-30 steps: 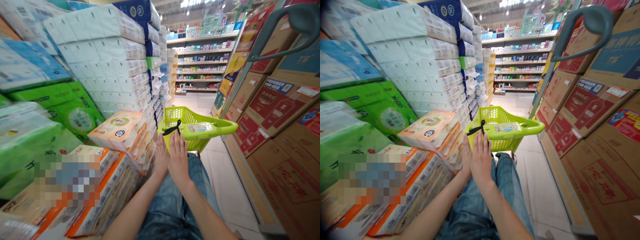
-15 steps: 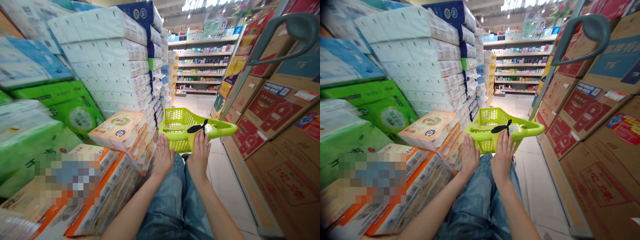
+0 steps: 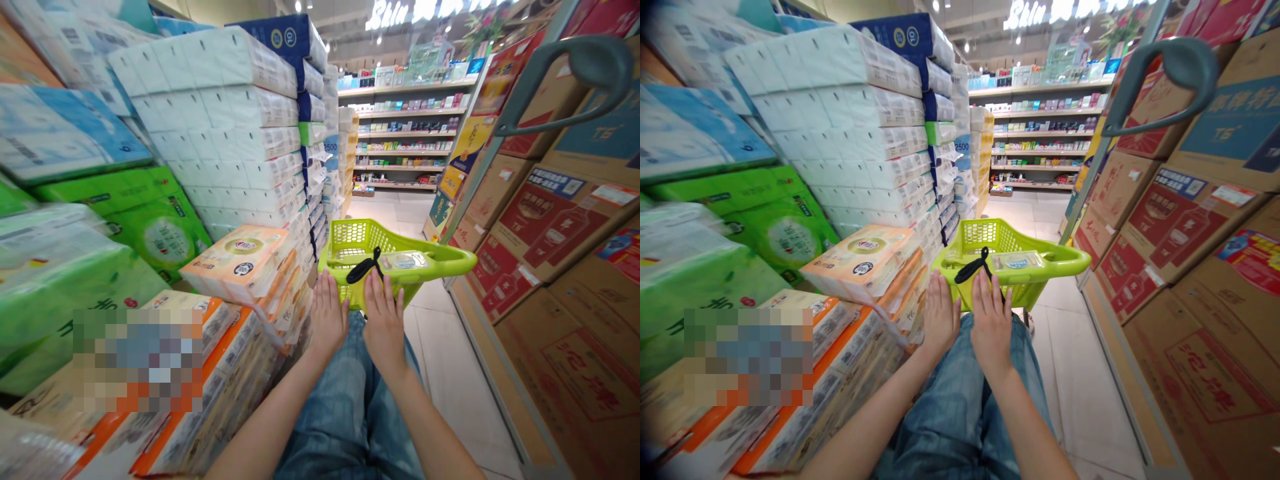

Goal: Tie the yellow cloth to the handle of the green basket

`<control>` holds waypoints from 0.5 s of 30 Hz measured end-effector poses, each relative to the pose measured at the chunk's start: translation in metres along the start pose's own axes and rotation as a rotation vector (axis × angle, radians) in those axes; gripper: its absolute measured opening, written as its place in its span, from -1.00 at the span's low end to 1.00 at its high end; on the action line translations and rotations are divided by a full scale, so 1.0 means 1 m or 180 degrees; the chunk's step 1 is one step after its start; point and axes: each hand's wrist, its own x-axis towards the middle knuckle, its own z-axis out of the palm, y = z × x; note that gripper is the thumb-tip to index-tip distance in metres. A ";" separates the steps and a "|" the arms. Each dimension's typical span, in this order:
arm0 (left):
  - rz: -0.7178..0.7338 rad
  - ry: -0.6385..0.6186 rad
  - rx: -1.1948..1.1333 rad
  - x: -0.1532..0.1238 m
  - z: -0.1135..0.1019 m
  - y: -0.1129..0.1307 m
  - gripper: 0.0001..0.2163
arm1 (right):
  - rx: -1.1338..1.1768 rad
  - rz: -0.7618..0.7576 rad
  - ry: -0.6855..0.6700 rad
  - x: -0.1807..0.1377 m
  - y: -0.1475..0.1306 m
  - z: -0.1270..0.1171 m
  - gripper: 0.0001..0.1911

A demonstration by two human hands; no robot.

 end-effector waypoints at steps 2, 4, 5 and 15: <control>-0.0017 -0.0040 0.0100 0.002 -0.002 0.003 -0.31 | -0.0051 0.0317 0.0087 0.000 0.014 -0.005 -0.16; -0.0052 -0.0026 0.0128 0.003 -0.002 0.005 -0.31 | -0.0023 0.0553 0.0161 0.002 0.019 -0.008 -0.13; -0.0068 -0.0009 0.0126 0.003 -0.001 0.006 -0.31 | -0.0003 0.0597 0.0187 0.003 0.017 -0.008 -0.14; -0.0121 -0.0180 0.0289 -0.005 0.009 -0.004 -0.33 | 0.0424 -0.0332 -0.0124 0.007 -0.040 0.012 -0.28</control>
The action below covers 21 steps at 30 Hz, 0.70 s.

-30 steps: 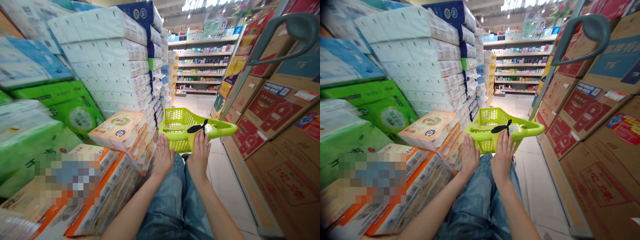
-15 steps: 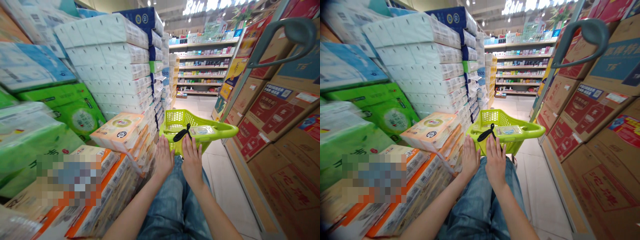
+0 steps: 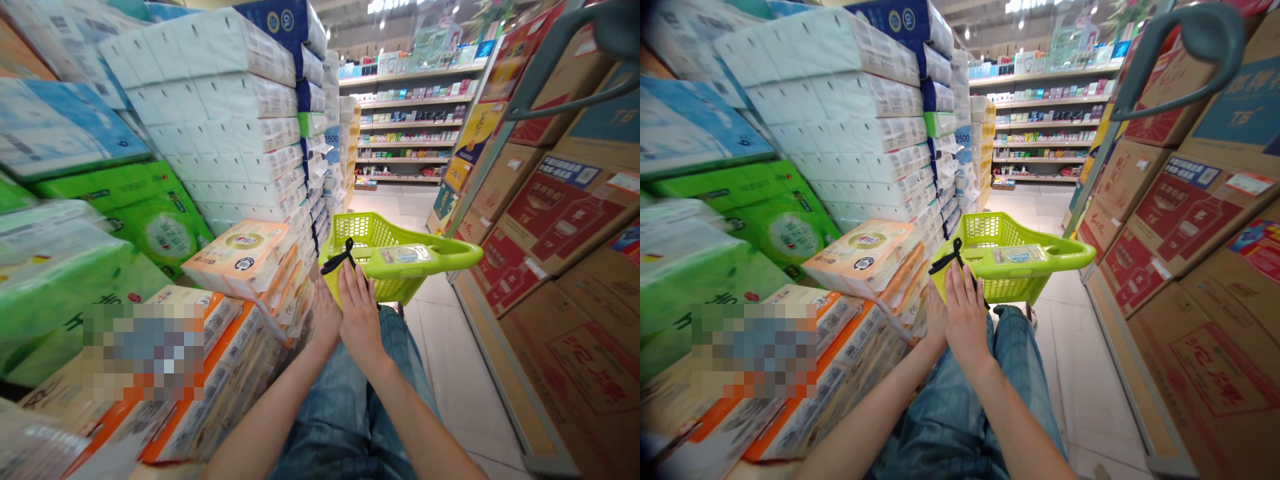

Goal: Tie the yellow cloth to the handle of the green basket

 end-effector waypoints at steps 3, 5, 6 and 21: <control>0.0052 0.0019 -0.0201 0.002 -0.004 0.001 -0.33 | -0.0091 -0.0073 -0.0023 -0.005 0.015 -0.006 -0.28; 0.0085 0.0102 -0.0328 0.004 -0.006 0.002 -0.32 | -0.0234 -0.0025 -0.0001 -0.012 0.032 -0.012 -0.27; 0.0103 0.0132 -0.0364 0.004 -0.007 0.003 -0.31 | -0.0304 0.0033 0.0007 -0.016 0.041 -0.015 -0.25; -0.0032 0.0099 -0.0368 0.001 0.001 -0.001 -0.37 | -0.0077 0.0358 0.0175 -0.008 -0.002 0.007 -0.28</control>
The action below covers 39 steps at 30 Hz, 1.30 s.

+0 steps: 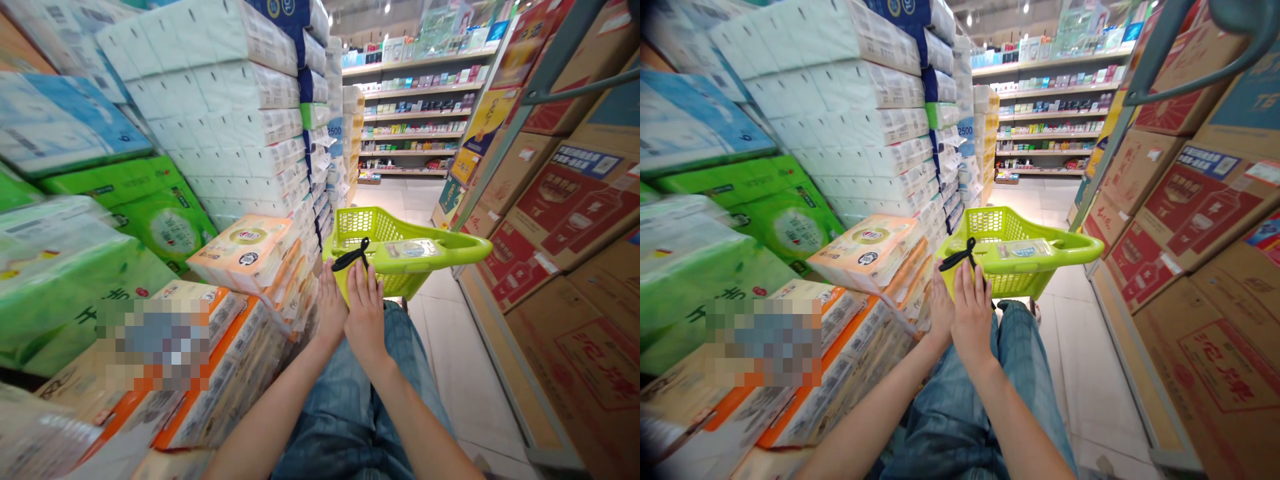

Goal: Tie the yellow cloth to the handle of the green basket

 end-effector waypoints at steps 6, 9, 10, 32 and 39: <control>0.0096 -0.0022 -0.0131 0.002 -0.005 0.002 -0.35 | -0.0077 -0.0305 -0.0193 0.000 0.027 -0.015 -0.27; 0.0140 -0.0004 -0.0091 0.005 -0.008 0.006 -0.32 | -0.0281 0.0015 -0.0087 0.000 0.058 -0.030 -0.20; 0.0128 -0.0005 -0.0074 0.005 -0.009 0.007 -0.32 | -0.0307 0.0176 -0.0031 0.000 0.066 -0.033 -0.17; 0.0122 -0.0021 -0.0044 0.005 -0.008 0.005 -0.32 | -0.0354 0.0006 -0.0084 -0.002 0.056 -0.028 -0.20; 0.0083 -0.0023 -0.0084 0.005 -0.008 0.007 -0.33 | -0.0179 0.0703 0.0214 0.005 0.053 -0.025 -0.16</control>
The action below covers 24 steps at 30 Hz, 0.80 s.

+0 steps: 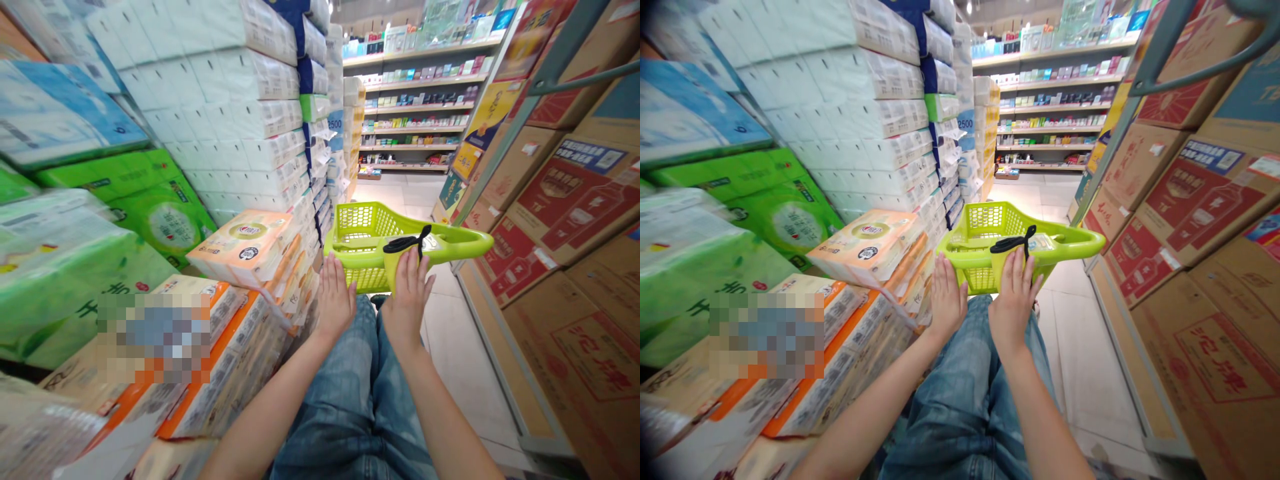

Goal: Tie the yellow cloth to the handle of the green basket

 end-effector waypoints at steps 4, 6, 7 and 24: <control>-0.0030 0.0013 0.0085 -0.002 0.005 -0.004 -0.35 | 0.0153 -0.0462 -0.0175 -0.006 -0.041 0.012 -0.24; -0.0066 0.0015 0.0131 -0.003 0.007 -0.007 -0.37 | 0.0228 -0.0710 -0.0333 -0.008 -0.053 0.015 -0.26; -0.0073 0.0005 0.0128 -0.004 0.008 -0.007 -0.37 | 0.0244 -0.0783 -0.0392 -0.008 -0.056 0.015 -0.27; -0.0006 0.0005 0.0005 -0.002 0.005 -0.004 -0.32 | 0.0113 -0.0118 -0.0057 -0.006 -0.037 0.013 -0.24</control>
